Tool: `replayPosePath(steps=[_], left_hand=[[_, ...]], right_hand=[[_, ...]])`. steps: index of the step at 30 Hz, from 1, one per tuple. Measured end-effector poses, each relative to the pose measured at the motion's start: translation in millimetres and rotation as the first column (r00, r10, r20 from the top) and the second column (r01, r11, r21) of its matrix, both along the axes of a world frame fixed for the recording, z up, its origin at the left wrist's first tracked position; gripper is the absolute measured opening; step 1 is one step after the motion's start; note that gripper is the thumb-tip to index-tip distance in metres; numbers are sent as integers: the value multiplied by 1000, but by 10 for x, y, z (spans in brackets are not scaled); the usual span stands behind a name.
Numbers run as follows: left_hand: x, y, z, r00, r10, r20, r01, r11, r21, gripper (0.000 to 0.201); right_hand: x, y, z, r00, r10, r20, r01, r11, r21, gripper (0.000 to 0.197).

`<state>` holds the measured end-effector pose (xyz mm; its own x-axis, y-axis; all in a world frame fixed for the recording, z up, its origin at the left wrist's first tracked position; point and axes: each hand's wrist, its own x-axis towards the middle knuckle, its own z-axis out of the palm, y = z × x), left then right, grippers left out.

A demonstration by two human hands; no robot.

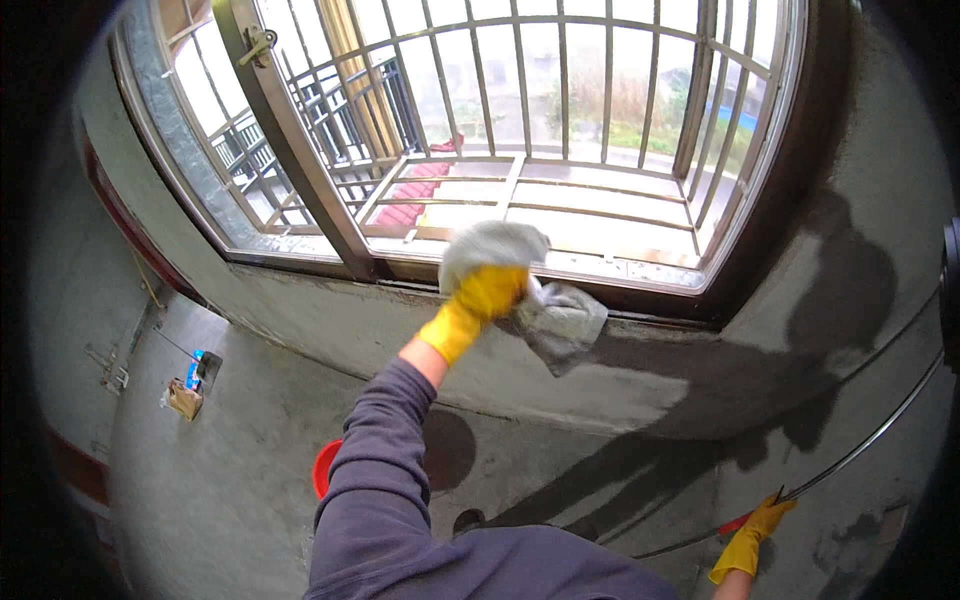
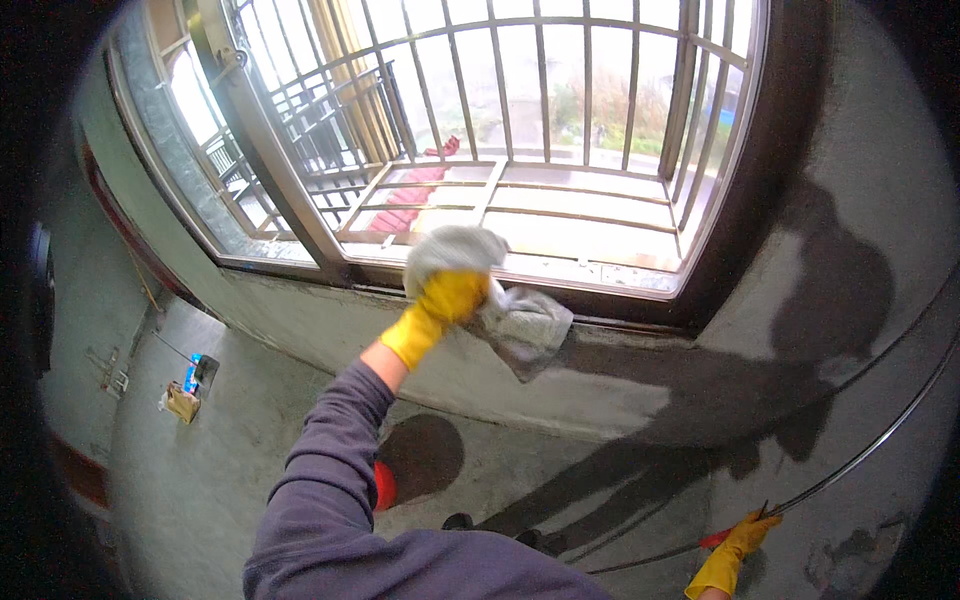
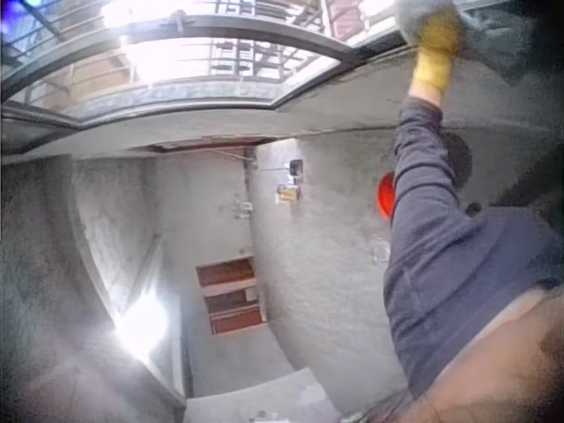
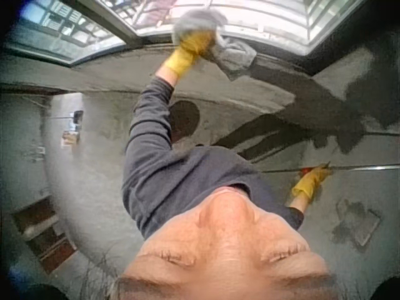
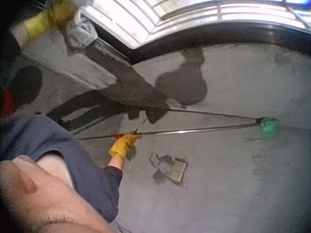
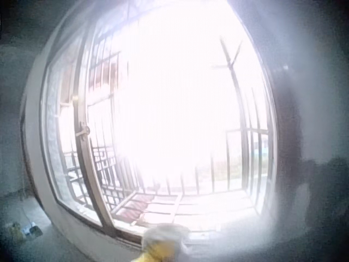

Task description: The person wrings a cloth in a red bucket, then uses a long-handled mop to clean a large window. They switch to a cloth to wipe the window frame and sill, then use a small tool to scrape debris from the frame grooves.

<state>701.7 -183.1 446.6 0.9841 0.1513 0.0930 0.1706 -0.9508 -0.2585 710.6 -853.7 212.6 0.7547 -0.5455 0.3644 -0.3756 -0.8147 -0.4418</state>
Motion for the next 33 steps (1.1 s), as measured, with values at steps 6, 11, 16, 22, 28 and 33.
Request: replayPosePath(steps=[6, 11, 16, 22, 28, 33], left_hand=[[-253, 323, -402, 758, -544, 359, 550, 830, 96, 55], [-312, 1267, 580, 736, -528, 423, 481, 848, 222, 49], [-617, 1454, 2046, 703, -169, 691, 169, 983, 68, 57], [-763, 1836, 1644, 411, 148, 900, -200, 977, -70, 62], [-840, 1803, 79, 503, 61, 862, -321, 940, 120, 48], [-827, 1673, -146, 563, 351, 748, -301, 930, -210, 42]], right_hand=[[-21, -163, -44, 1000, 13, -5, -13, 1000, -27, 60], [171, -431, -354, 999, 28, -39, -27, 999, 19, 58], [56, -292, -191, 995, -13, -95, 8, 998, -54, 61], [79, -251, -270, 999, -47, 18, 48, 995, -82, 58], [113, -329, -305, 999, -24, -26, 24, 1000, -14, 51], [75, -170, -62, 998, 61, -11, -59, 986, 155, 49]])
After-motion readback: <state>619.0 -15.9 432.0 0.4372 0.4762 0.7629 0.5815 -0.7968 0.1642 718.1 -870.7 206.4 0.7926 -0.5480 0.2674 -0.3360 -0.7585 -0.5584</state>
